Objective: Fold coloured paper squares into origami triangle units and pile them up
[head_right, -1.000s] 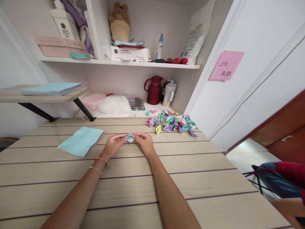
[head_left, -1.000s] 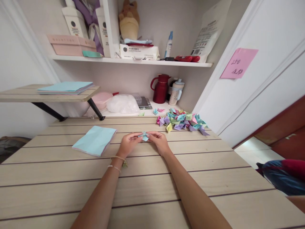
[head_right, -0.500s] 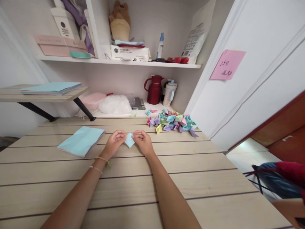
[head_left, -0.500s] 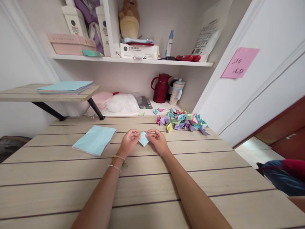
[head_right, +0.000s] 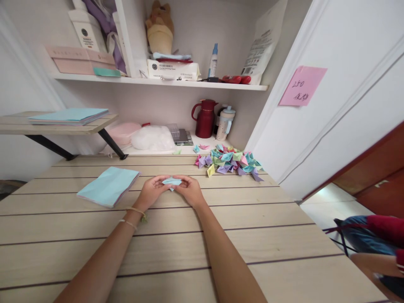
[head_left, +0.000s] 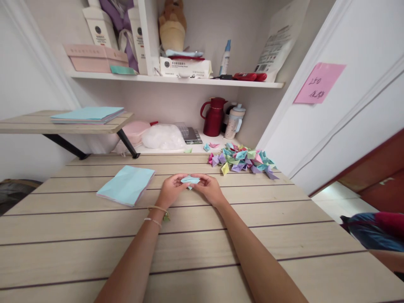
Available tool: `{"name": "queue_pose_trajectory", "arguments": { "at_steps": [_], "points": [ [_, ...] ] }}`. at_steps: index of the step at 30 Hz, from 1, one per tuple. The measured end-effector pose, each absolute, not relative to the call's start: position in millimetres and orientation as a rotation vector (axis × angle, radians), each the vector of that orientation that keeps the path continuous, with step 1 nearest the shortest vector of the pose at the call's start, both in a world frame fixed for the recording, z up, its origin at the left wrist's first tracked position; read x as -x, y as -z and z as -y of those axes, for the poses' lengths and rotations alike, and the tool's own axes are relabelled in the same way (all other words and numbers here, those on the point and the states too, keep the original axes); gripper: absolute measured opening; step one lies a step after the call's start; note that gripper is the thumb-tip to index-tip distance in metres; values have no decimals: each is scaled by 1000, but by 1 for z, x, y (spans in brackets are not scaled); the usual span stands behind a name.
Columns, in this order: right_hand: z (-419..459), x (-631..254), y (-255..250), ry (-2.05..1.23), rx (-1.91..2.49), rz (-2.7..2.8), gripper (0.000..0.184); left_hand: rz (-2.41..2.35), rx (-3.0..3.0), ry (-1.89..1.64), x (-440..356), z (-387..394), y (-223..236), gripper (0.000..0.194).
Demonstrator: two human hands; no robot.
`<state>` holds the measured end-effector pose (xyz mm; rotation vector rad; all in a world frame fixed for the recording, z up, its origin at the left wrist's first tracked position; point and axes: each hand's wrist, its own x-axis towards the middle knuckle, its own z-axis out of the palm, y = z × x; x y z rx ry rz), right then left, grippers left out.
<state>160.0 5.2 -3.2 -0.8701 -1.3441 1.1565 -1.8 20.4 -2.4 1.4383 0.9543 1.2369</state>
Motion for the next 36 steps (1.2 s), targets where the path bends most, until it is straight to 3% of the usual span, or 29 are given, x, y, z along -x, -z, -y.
{"name": "queue_pose_trajectory", "arguments": {
  "at_steps": [9, 25, 32, 36],
  "points": [
    [-5, -161, 2, -790, 1054, 1515, 23, -1000, -1538, -1262, 3, -25, 5, 19],
    [-7, -161, 3, -1220, 854, 1203, 54, -925, -1419, -1255, -2, -18, -4, 23],
    [-7, -158, 4, -1264, 812, 1180, 49, -994, -1446, -1350, 1, -19, 0, 22],
    [-5, -154, 4, -1094, 922, 1363, 41, -1022, -1534, -1341, 1, -17, -2, 22]
  ]
}}
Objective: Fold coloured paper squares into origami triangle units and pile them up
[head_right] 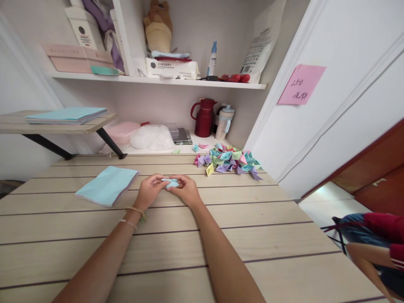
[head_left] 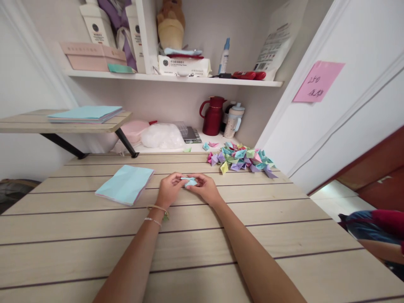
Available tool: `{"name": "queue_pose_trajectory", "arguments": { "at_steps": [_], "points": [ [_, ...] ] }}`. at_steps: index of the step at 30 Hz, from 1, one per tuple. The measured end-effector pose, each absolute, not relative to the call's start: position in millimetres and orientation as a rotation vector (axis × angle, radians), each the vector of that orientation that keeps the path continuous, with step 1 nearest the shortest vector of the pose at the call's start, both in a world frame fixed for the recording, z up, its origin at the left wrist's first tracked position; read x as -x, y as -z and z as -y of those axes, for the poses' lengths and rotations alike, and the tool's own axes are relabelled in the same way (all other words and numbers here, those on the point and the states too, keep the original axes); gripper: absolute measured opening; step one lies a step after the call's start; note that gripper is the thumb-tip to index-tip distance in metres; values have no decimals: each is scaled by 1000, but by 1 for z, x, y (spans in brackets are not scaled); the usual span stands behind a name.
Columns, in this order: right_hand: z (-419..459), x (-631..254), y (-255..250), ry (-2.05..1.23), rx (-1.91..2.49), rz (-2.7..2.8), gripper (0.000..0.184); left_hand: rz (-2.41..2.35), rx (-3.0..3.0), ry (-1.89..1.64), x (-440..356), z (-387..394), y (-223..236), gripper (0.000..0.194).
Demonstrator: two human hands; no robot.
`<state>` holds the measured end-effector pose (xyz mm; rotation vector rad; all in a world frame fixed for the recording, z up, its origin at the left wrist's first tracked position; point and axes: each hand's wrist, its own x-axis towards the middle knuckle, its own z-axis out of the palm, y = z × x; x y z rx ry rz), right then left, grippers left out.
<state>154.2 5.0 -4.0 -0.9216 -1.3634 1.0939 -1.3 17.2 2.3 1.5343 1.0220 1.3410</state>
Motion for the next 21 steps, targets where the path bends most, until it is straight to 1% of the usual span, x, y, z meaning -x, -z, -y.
{"name": "queue_pose_trajectory", "arguments": {
  "at_steps": [3, 7, 13, 21],
  "points": [
    [-5, -154, 4, -1015, 985, 1403, 36, -1009, -1548, -1313, 1, -17, -3, 22],
    [-7, -156, 6, -1077, 1000, 1305, 43, -1009, -1451, -1334, 1, -21, -1, 24],
    [-6, -157, 4, -1137, 936, 1227, 27, -977, -1401, -1291, 2, -23, 0, 23],
    [-3, -154, 1, -1182, 947, 1279, 28, -1013, -1384, -1299, 0, -22, -2, 27]
  ]
}}
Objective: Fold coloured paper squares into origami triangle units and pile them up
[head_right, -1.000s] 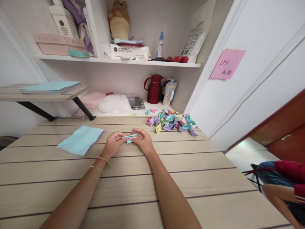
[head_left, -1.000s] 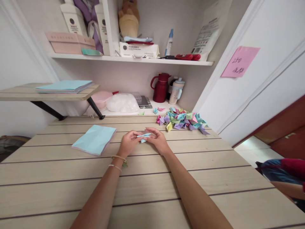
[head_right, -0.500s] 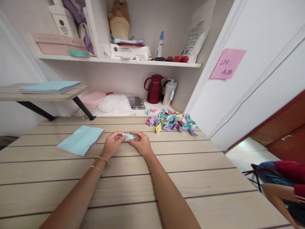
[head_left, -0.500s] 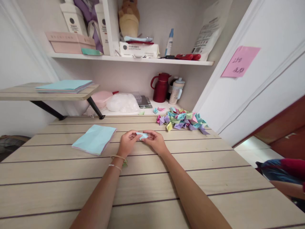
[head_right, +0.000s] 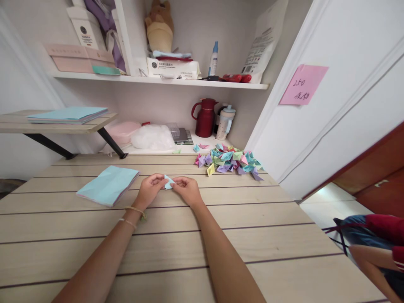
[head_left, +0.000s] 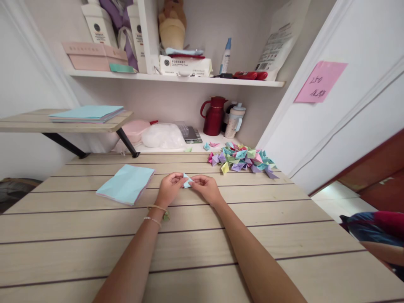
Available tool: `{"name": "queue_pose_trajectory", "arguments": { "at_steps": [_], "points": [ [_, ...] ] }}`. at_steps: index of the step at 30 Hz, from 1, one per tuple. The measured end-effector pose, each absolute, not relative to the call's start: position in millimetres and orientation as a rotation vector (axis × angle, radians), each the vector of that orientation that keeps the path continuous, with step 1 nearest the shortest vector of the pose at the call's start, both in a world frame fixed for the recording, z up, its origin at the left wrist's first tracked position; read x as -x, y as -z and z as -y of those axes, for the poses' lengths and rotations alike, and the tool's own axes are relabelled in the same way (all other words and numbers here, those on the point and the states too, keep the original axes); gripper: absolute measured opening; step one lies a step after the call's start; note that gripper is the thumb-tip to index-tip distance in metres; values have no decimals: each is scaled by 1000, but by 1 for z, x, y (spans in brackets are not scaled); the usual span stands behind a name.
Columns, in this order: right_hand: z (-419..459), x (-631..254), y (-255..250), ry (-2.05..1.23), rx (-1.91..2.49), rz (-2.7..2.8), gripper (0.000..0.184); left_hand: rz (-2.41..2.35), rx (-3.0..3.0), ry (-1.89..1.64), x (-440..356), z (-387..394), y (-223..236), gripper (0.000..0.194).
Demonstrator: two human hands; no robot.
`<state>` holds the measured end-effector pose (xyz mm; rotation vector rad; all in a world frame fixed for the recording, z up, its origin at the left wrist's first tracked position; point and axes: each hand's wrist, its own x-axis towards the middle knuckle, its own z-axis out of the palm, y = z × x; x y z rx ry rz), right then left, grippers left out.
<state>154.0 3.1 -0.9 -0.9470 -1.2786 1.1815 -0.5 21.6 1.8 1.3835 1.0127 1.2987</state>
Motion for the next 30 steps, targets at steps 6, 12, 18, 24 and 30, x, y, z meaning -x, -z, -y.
{"name": "queue_pose_trajectory", "arguments": {
  "at_steps": [6, 12, 18, 24, 30],
  "points": [
    [-8, -156, 4, -1227, 922, 1144, 26, -979, -1441, -1202, 0, -19, -6, 28],
    [-8, -155, 4, -1238, 909, 1191, 27, -949, -1432, -1188, 4, -22, -1, 27],
    [-8, -155, 5, -1226, 886, 1213, 27, -955, -1292, -1226, 4, -23, -2, 36],
    [-6, -155, 3, -1244, 860, 1247, 26, -999, -1289, -1293, 5, -25, -3, 33],
    [-8, -155, 4, -1249, 856, 1245, 31, -957, -1203, -1256, 4, -23, -4, 34]
  ]
}}
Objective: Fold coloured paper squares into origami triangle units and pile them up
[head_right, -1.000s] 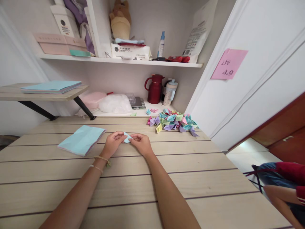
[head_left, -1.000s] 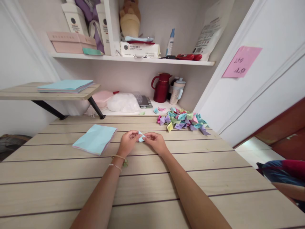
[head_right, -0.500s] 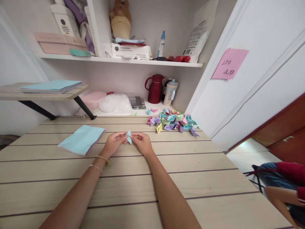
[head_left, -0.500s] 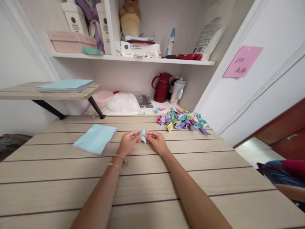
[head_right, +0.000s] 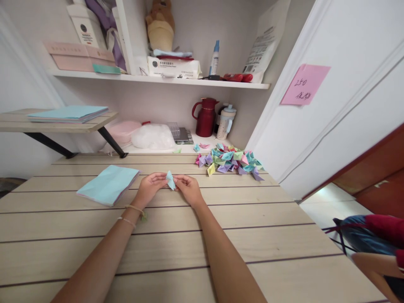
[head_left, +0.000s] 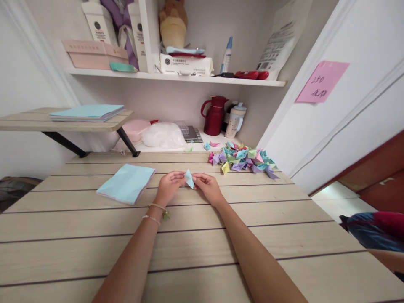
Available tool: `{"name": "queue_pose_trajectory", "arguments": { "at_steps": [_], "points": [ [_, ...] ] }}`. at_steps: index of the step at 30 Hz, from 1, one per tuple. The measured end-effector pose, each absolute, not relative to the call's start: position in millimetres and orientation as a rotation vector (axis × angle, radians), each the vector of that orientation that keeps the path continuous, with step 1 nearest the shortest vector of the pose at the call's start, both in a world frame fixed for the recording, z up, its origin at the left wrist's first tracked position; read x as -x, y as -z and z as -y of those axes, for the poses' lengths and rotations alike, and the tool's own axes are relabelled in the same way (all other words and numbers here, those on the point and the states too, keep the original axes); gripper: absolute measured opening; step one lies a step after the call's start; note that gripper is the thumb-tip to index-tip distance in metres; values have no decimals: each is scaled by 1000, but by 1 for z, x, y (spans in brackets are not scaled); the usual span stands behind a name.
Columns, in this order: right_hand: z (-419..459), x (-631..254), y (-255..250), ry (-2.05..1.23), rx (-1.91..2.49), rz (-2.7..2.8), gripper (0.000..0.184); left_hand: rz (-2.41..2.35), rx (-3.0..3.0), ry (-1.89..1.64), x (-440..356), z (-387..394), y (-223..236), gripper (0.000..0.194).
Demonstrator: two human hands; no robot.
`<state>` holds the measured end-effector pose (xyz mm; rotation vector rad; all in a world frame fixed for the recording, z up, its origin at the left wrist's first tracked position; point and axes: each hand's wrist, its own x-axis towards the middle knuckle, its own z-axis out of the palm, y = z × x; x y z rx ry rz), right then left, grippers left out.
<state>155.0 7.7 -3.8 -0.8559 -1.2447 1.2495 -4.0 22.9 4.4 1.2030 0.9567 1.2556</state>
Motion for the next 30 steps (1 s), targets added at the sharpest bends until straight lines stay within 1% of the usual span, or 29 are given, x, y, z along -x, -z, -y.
{"name": "queue_pose_trajectory", "arguments": {
  "at_steps": [9, 14, 18, 22, 25, 27, 30],
  "points": [
    [-5, -153, 2, -1184, 925, 1281, 36, -940, -1196, -1251, 3, -21, -6, 38],
    [-4, -154, 1, -1173, 860, 1257, 25, -980, -1203, -1214, 3, -22, -5, 36],
    [-5, -156, 3, -1134, 861, 1254, 23, -977, -1256, -1137, 3, -23, -1, 34],
    [-5, -156, 3, -989, 917, 1360, 22, -962, -1284, -1131, 2, -21, -1, 33],
    [-4, -157, 2, -863, 965, 1468, 30, -999, -1302, -1174, 2, -20, -2, 34],
    [-3, -158, 2, -817, 992, 1505, 31, -1014, -1333, -1212, 1, -20, -3, 32],
    [-3, -158, 2, -761, 1057, 1502, 24, -994, -1414, -1245, 1, -20, -3, 28]
  ]
}}
